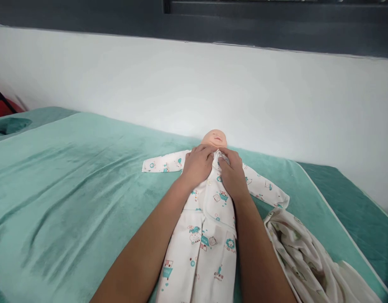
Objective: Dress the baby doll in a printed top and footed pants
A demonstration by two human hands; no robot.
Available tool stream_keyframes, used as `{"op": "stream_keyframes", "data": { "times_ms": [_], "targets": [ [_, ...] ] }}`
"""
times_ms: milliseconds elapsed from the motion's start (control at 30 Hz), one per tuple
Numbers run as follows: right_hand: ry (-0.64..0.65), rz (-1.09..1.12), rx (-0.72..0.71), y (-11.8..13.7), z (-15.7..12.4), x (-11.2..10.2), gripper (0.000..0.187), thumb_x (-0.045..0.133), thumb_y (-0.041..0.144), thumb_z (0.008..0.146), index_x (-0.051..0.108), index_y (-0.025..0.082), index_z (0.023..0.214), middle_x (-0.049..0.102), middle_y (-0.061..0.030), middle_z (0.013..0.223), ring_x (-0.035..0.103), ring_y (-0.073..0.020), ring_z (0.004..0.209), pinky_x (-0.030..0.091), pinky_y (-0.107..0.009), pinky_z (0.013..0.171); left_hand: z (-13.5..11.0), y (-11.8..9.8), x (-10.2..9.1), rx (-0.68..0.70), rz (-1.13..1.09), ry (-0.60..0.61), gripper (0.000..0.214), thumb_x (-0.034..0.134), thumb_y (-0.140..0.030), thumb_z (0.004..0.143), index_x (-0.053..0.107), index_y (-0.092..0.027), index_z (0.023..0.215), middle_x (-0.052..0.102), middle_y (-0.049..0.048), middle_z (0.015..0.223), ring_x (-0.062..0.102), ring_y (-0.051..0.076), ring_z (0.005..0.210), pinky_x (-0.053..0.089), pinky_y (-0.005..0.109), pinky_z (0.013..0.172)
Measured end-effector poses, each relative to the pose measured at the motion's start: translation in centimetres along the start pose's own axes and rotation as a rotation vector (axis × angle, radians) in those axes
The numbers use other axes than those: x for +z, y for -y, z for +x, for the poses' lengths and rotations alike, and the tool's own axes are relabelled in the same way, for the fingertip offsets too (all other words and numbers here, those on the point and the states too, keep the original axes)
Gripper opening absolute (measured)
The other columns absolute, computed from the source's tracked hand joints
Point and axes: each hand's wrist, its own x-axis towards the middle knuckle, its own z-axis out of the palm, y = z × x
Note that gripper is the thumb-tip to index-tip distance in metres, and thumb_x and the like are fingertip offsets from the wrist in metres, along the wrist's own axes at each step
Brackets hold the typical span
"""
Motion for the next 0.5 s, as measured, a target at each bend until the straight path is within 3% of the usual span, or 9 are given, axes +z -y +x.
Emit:
{"op": "stream_keyframes", "data": {
  "times_ms": [267,500],
  "targets": [
    [-0.079,0.128,0.056,0.5,-1.2,0.0,0.034,0.052,0.030,0.087,0.067,0.024,0.118,0.067,-0.0073,0.127,0.055,-0.0265,0.123,0.039,-0.049,0.111,-2.2,-0.6,-1.0,0.030,-0.228,-0.071,0.019,0.051,-0.027,0.096,0.068,-0.024,0.089,0.071,0.0025,0.122,0.059,0.022,0.122,0.044,0.040,0.109],
    [-0.025,0.191,0.022,1.3,-5.0,-0.5,0.033,0.056,0.033,0.090,0.068,0.029,0.120,0.059,-0.0036,0.146,0.048,-0.0257,0.138,0.032,-0.050,0.119,-5.1,0.4,-2.0,0.054,-0.367,-0.052,0.015,0.059,-0.022,0.091,0.068,-0.024,0.103,0.064,0.0047,0.137,0.053,0.020,0.133,0.040,0.040,0.116]
  ]
}}
